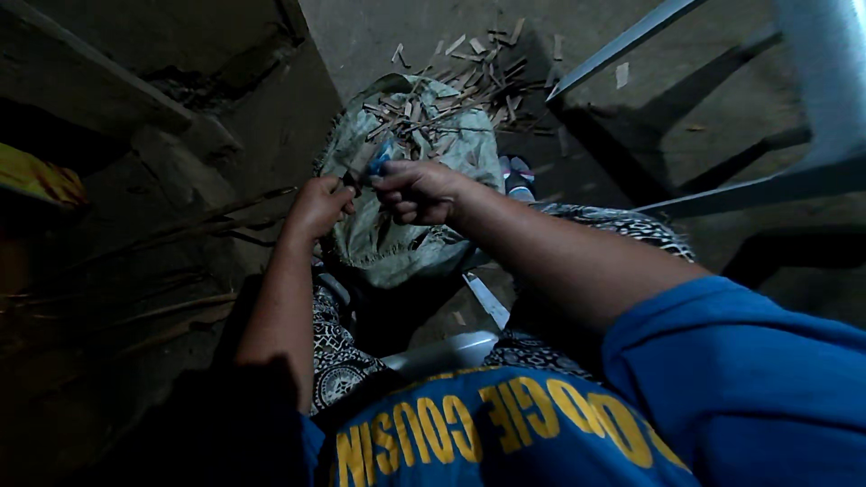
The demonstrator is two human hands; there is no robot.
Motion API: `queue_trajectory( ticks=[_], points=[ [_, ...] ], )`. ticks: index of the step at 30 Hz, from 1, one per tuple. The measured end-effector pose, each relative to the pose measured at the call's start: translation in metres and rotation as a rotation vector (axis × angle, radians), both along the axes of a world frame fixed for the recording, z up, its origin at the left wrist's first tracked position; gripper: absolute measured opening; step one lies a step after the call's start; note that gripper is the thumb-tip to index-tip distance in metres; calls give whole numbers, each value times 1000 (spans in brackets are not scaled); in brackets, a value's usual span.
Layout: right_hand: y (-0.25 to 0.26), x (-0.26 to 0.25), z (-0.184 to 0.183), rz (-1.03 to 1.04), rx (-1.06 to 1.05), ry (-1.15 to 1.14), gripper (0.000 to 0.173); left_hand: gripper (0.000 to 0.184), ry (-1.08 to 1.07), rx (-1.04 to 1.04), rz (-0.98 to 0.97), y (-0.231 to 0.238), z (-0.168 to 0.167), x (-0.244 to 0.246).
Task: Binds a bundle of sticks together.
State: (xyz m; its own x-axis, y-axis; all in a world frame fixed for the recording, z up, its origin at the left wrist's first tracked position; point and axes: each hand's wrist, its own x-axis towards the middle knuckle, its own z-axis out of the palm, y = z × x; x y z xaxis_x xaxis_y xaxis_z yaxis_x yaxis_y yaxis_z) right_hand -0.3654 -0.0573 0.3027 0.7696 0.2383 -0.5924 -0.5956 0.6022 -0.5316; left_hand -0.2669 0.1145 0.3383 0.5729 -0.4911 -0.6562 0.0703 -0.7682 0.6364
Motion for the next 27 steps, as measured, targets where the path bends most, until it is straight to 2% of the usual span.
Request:
queue_trajectory(
  ticks=[2,6,10,14,17,20,22,27],
  points=[
    [4,-2,0,65,49,14,4,14,24,-29,24,-1,3,-1],
    [8,1,3,14,32,87,4,14,-30,-27,42,-4,0,-5],
    [8,6,7,-64,-95,157,3,27,-345,139,-112,-18,0,-22],
    [12,10,8,-168,-129,232,5,28,-613,282,-264,-32,2,-45],
    [12,9,6,-209,-80,240,8,32,-617,277,-269,-34,-1,-49],
    [5,3,4,-142,62,189,12,29,-557,305,-215,-34,2,-42],
    [3,2,6,-131,78,192,14,27,-579,281,-180,-31,1,-38],
    [5,7,5,-85,-282,154,9,28,-636,221,-205,-28,-6,-38]
  ],
)
